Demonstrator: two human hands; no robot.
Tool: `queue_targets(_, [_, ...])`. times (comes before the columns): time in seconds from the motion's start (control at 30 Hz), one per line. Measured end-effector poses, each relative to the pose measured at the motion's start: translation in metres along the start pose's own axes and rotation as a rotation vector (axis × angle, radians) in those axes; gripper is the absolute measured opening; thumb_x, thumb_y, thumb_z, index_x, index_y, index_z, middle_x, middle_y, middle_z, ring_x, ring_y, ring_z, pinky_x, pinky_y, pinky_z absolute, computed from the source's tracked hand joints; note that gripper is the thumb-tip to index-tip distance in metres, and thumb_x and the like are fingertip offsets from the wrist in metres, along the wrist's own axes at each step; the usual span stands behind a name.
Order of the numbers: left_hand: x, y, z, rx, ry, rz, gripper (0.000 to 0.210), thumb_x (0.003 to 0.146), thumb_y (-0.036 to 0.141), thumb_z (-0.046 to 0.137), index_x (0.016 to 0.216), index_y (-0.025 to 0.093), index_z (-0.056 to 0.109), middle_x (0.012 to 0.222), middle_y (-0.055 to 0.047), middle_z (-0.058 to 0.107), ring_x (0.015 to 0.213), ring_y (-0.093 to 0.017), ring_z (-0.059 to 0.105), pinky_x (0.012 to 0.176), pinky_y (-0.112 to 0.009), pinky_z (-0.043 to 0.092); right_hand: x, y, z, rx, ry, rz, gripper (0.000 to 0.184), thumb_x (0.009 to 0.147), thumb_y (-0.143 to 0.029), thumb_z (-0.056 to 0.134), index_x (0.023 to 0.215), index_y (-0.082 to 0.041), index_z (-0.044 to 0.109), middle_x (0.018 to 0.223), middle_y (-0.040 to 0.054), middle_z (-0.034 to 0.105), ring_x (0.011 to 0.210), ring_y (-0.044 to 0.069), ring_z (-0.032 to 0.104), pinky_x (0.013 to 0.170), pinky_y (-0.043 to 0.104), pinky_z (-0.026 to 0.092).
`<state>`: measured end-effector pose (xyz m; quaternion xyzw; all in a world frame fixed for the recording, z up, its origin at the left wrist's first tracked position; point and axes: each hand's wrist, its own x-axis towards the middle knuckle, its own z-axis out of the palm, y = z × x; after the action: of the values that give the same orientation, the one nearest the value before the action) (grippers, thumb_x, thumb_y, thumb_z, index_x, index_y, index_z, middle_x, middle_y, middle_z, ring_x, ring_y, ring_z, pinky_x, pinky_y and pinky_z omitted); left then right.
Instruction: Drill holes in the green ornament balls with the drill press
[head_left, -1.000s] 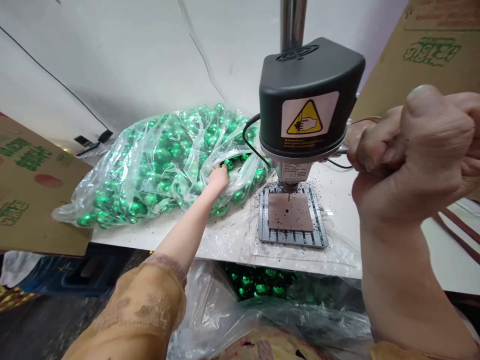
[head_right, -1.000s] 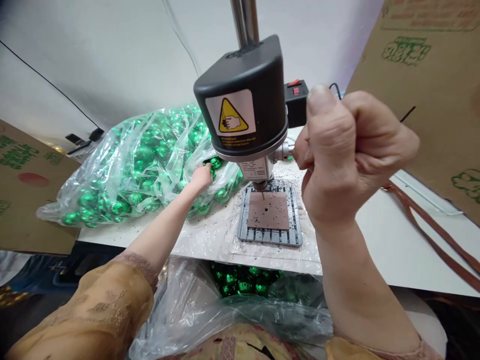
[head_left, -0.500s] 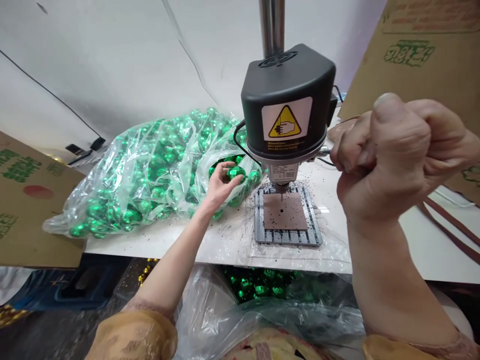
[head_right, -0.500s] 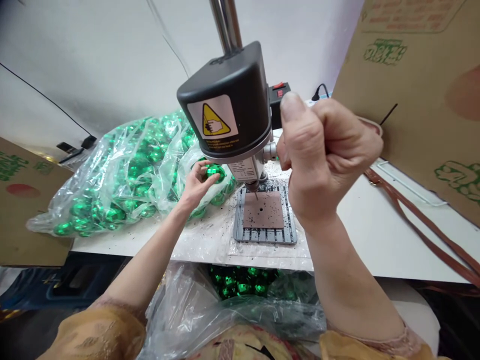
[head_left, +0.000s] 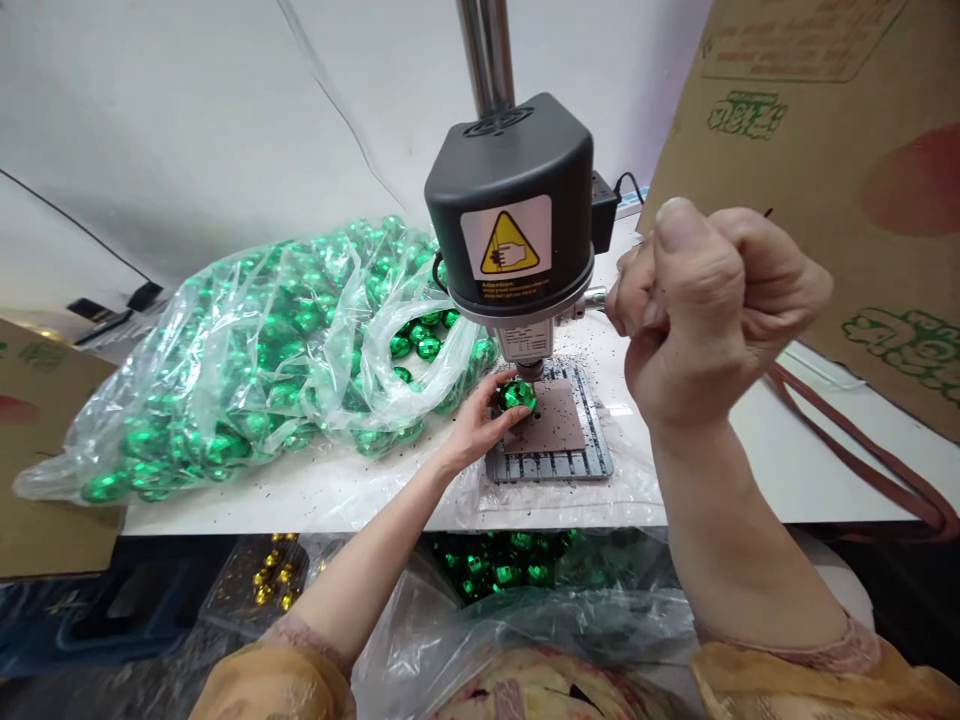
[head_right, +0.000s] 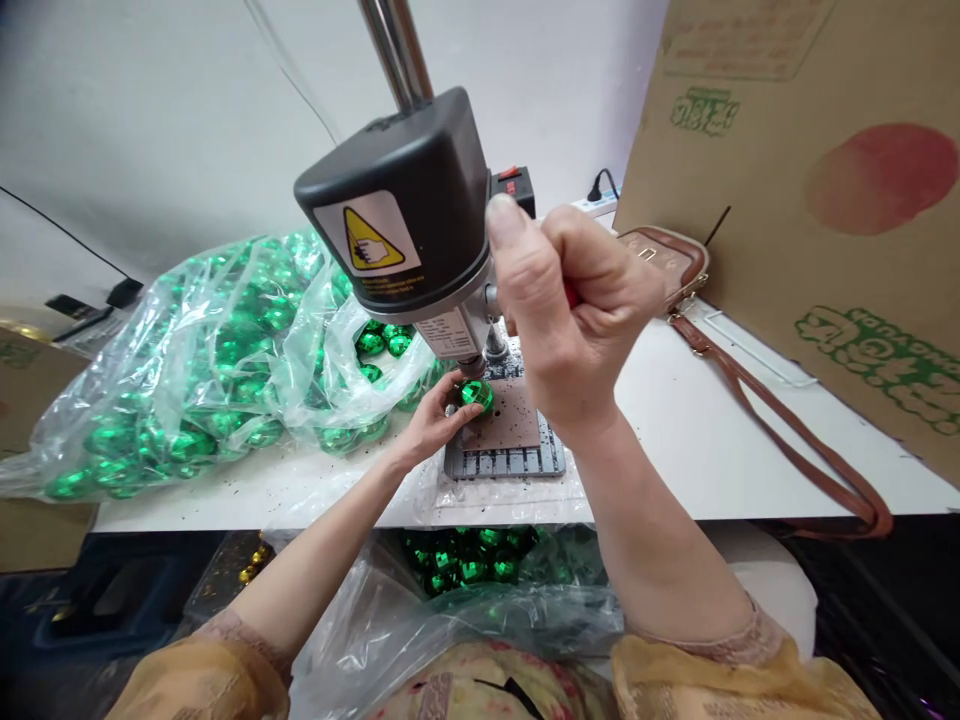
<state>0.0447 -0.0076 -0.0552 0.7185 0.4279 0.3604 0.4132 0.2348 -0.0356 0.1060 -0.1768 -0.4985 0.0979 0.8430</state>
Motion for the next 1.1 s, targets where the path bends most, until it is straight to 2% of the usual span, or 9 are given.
queue_targets(0.27, [0.001,0.002,0.008,0.069,0.026,0.010,0.054,0.076,0.044,0.083,0.119,0.020,0.061,0.096,-0.003,0.068,0.083,-0.017,0.060,0.077,-0.030,0.049,-0.005,-0.002,0.000,-0.092,0.018,0.088,0.050,0.088,-0.033,0.065,0.055,-0.023,0.029,0.047,-0.0035,0.033,0.042,0.011,0.031,0.046,0.036,0.024])
queue_targets(0.43, [-0.001,0.004,0.020,0.063,0.050,0.067,0.051,0.074,0.040,0.085,0.117,0.019,0.064,0.112,-0.008,0.069,0.101,-0.023,0.064,0.090,-0.036,0.052,-0.005,-0.002,-0.001,-0.136,0.015,0.085,0.052,0.089,-0.038,0.064,0.056,-0.023,0.027,0.049,-0.0033,0.032,0.043,0.010,0.031,0.044,0.036,0.025])
queue_targets(0.57, [-0.007,-0.002,0.030,0.043,0.089,0.048,0.058,0.074,0.039,0.086,0.124,0.021,0.061,0.121,-0.010,0.066,0.116,-0.028,0.062,0.104,-0.045,0.049,-0.005,-0.001,-0.002,-0.169,-0.006,0.072,0.051,0.090,-0.040,0.061,0.057,-0.023,0.026,0.048,-0.0032,0.033,0.043,0.010,0.033,0.044,0.035,0.027])
queue_targets(0.7, [-0.010,-0.008,0.033,0.030,0.102,0.051,0.061,0.073,0.040,0.087,0.125,0.022,0.061,0.123,-0.010,0.066,0.120,-0.030,0.062,0.108,-0.049,0.047,-0.006,0.000,-0.004,-0.136,-0.014,0.065,0.049,0.090,-0.036,0.062,0.056,-0.022,0.029,0.049,-0.0033,0.034,0.043,0.010,0.033,0.045,0.036,0.027])
queue_targets(0.9, [-0.010,-0.008,0.032,0.042,0.098,0.073,0.060,0.074,0.039,0.086,0.126,0.022,0.061,0.123,-0.010,0.065,0.120,-0.030,0.061,0.109,-0.050,0.046,-0.014,0.003,-0.005,-0.083,0.021,-0.055,0.055,0.090,-0.029,0.063,0.053,-0.020,0.023,0.045,-0.0053,0.026,0.041,0.006,0.030,0.045,0.032,0.029])
queue_targets(1.1, [-0.010,-0.006,0.033,0.037,0.083,0.075,0.058,0.075,0.038,0.086,0.126,0.022,0.061,0.125,-0.010,0.064,0.122,-0.030,0.059,0.110,-0.049,0.045,-0.024,0.002,-0.003,-0.052,0.067,-0.090,0.053,0.087,-0.012,0.057,0.056,-0.018,0.016,0.046,-0.0057,0.024,0.040,0.004,0.026,0.044,0.028,0.019])
